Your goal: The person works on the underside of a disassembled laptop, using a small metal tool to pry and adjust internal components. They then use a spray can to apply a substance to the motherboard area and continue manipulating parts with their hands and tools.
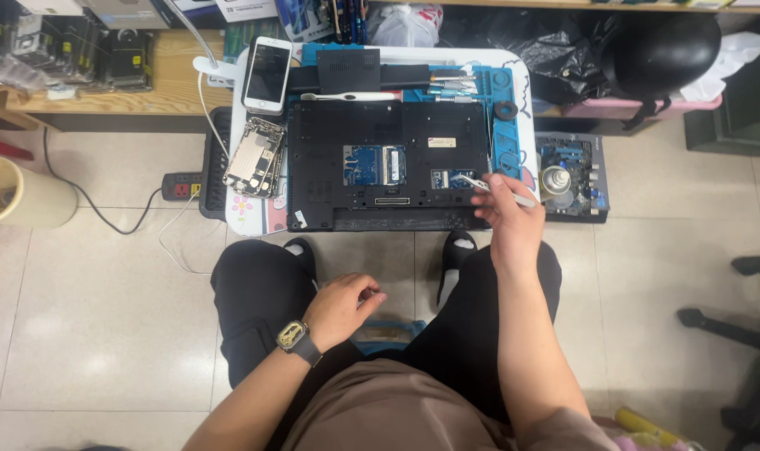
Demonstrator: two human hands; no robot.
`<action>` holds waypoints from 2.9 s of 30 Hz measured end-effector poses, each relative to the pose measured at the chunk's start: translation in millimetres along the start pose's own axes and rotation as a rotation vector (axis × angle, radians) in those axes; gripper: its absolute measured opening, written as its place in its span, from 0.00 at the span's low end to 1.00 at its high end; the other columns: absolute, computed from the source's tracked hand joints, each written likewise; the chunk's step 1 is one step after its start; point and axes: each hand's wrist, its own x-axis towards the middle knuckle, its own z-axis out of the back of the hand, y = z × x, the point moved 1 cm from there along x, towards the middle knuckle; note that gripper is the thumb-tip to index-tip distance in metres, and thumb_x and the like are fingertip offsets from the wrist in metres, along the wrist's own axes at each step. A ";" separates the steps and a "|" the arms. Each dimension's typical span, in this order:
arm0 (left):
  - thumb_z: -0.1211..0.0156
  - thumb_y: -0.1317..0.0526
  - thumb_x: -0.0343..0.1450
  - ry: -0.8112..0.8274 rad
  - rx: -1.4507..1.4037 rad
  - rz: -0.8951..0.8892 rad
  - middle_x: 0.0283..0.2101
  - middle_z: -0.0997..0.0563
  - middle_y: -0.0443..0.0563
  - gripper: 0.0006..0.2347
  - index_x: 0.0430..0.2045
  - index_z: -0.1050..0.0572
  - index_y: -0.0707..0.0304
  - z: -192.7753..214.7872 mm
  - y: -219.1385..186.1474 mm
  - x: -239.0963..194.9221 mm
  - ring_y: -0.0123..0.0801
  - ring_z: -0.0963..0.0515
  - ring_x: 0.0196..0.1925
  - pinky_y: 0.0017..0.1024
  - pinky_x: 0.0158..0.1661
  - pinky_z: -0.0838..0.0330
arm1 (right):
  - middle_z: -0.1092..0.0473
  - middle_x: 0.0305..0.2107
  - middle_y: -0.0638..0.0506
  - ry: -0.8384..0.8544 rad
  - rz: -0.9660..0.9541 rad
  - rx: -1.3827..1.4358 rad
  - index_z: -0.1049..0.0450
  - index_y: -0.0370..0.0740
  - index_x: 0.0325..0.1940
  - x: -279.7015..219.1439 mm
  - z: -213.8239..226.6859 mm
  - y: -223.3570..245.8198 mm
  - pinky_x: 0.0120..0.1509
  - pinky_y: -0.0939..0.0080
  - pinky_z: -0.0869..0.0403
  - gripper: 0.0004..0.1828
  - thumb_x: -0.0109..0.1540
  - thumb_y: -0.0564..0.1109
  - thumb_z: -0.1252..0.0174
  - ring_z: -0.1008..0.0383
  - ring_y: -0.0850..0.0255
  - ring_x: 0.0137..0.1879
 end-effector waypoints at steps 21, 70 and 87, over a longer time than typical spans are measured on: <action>0.41 0.43 0.84 -0.417 0.461 -0.146 0.72 0.24 0.58 0.23 0.71 0.25 0.55 90.1 -15.4 106.9 0.50 0.30 0.79 0.54 0.77 0.42 | 0.17 0.45 0.26 0.155 -0.153 0.135 0.20 0.26 0.63 -10.7 33.1 7.6 0.38 0.60 0.16 0.20 0.76 0.47 0.39 0.11 0.47 0.40; 0.27 0.53 0.75 -0.179 0.672 -0.387 0.74 0.33 0.58 0.32 0.78 0.32 0.52 56.8 6.7 121.3 0.50 0.36 0.80 0.53 0.77 0.41 | 0.14 0.45 0.53 -0.033 -0.031 -1.267 0.10 0.54 0.56 117.2 42.8 -48.9 0.61 0.44 0.19 0.16 0.69 0.59 0.29 0.14 0.46 0.58; 0.27 0.48 0.75 -0.226 0.639 -0.379 0.75 0.34 0.54 0.32 0.76 0.32 0.49 55.0 9.8 123.0 0.48 0.34 0.78 0.53 0.77 0.40 | 0.24 0.41 0.43 -0.046 0.337 -1.250 0.16 0.38 0.53 113.4 25.3 -22.1 0.54 0.42 0.17 0.11 0.74 0.46 0.39 0.15 0.42 0.50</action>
